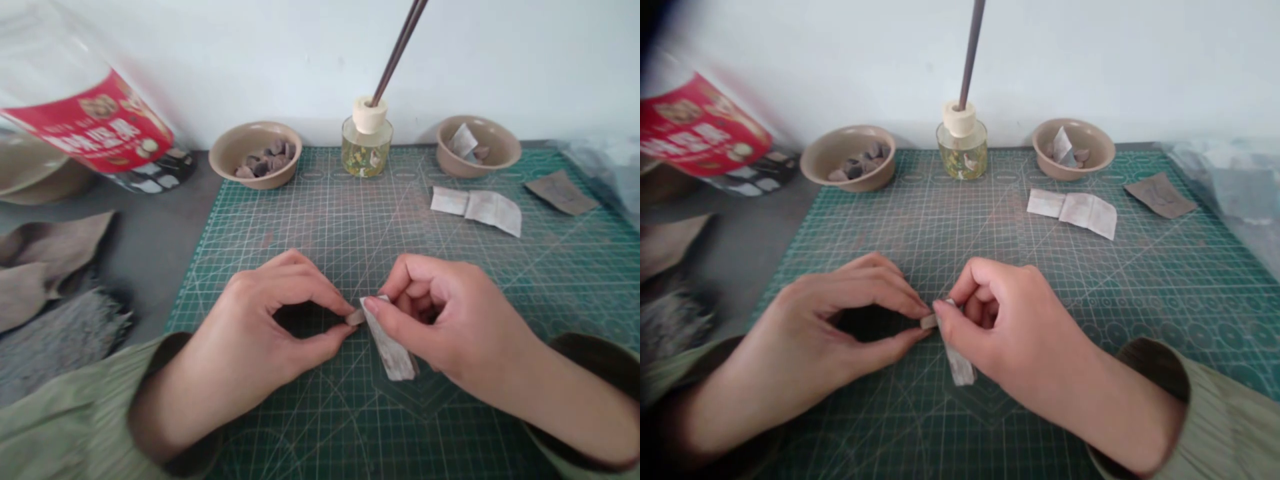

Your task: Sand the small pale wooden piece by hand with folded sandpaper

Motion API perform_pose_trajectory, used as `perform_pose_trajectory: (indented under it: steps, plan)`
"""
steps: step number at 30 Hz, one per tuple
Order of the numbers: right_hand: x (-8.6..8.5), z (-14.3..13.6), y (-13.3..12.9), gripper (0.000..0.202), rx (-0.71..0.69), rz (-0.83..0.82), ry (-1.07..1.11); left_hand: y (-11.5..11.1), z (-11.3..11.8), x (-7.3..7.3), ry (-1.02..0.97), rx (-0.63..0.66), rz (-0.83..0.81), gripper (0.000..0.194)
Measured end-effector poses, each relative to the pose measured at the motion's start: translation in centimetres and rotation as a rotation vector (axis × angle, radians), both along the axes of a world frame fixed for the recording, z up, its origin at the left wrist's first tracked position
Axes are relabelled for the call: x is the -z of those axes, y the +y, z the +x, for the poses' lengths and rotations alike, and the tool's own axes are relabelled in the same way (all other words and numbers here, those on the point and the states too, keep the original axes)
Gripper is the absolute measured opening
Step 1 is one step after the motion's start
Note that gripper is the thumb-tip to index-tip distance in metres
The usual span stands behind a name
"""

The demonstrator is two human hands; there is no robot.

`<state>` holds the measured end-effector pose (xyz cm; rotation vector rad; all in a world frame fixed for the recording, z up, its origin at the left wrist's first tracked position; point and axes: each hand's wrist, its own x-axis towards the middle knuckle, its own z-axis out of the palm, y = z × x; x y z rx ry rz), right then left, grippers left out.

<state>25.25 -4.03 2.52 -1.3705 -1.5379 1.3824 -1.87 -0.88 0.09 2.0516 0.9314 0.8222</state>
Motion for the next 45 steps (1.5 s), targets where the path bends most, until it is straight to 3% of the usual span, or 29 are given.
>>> perform_pose_trajectory:
  steps: [20,45]
  plan:
    - [0.1,-1.1,-0.4,0.024,-0.014,0.120,-0.117,-0.5,0.6,0.0,-0.009,-0.075,-0.075,0.017]
    - [-0.4,-0.6,0.0,0.033,-0.013,0.001,-0.072,-0.1,0.5,-0.2,-0.017,-0.036,-0.095,0.016]
